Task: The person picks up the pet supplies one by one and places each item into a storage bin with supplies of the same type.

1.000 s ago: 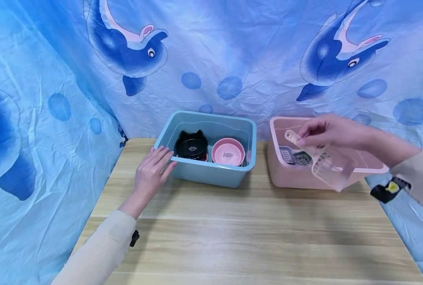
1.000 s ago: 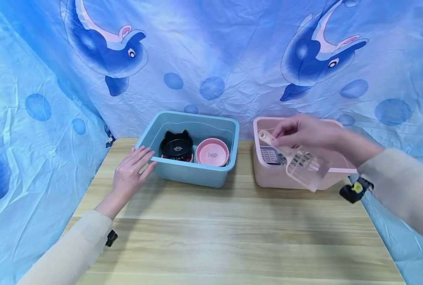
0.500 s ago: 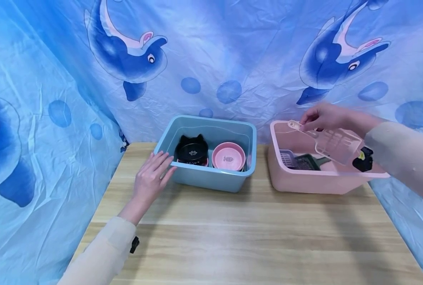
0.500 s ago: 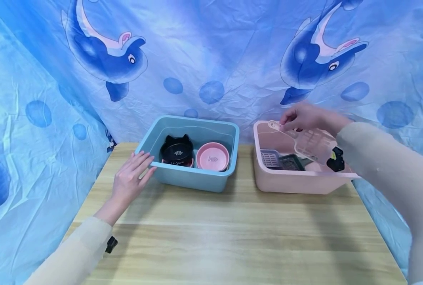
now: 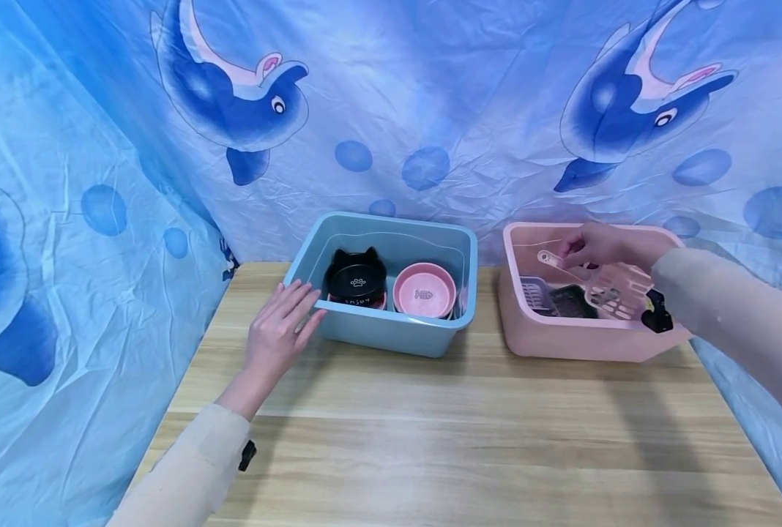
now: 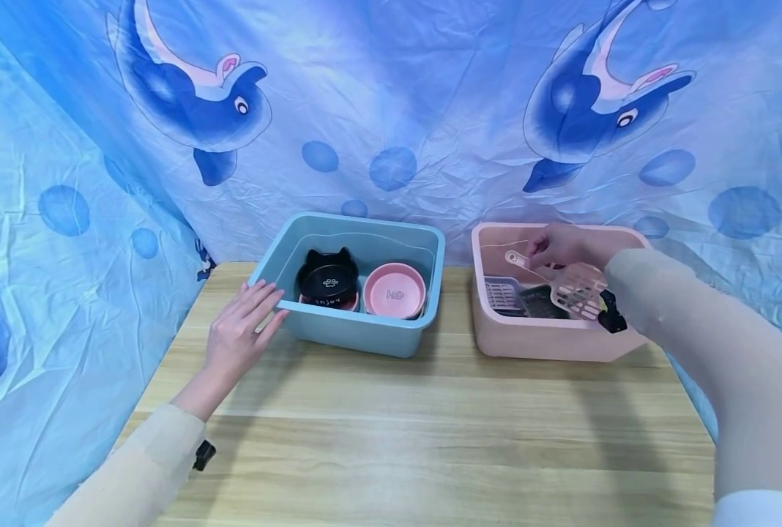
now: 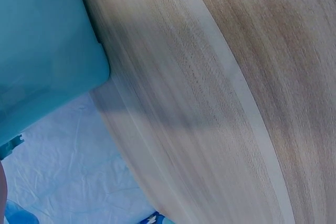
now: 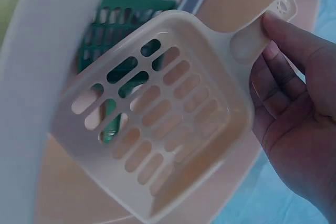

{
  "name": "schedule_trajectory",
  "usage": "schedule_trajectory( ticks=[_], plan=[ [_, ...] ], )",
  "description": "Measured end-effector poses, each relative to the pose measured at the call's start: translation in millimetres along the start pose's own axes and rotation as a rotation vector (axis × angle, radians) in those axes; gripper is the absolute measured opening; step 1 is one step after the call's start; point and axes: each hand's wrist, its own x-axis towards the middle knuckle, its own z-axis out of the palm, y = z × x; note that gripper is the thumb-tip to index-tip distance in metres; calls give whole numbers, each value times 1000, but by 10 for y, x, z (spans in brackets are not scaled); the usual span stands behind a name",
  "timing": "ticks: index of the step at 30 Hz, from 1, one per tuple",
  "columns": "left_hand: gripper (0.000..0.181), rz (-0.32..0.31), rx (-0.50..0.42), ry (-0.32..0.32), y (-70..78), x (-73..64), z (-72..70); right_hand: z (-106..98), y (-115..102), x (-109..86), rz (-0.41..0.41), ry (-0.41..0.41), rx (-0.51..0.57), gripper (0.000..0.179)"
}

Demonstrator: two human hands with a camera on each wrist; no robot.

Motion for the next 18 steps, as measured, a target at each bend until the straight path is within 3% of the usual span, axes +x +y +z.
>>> schedule_trajectory(
  ticks=[5, 8, 18],
  plan=[
    [49, -5, 7, -35, 13, 8, -26, 30, 42, -52, 99, -153, 3, 18],
    [49, -8, 9, -44, 21, 14, -35, 55, 84, -88, 118, -197, 41, 17],
    [39, -23, -12, -26, 30, 7, -37, 68, 220, -210, 100, -102, 77, 50]
  ],
)
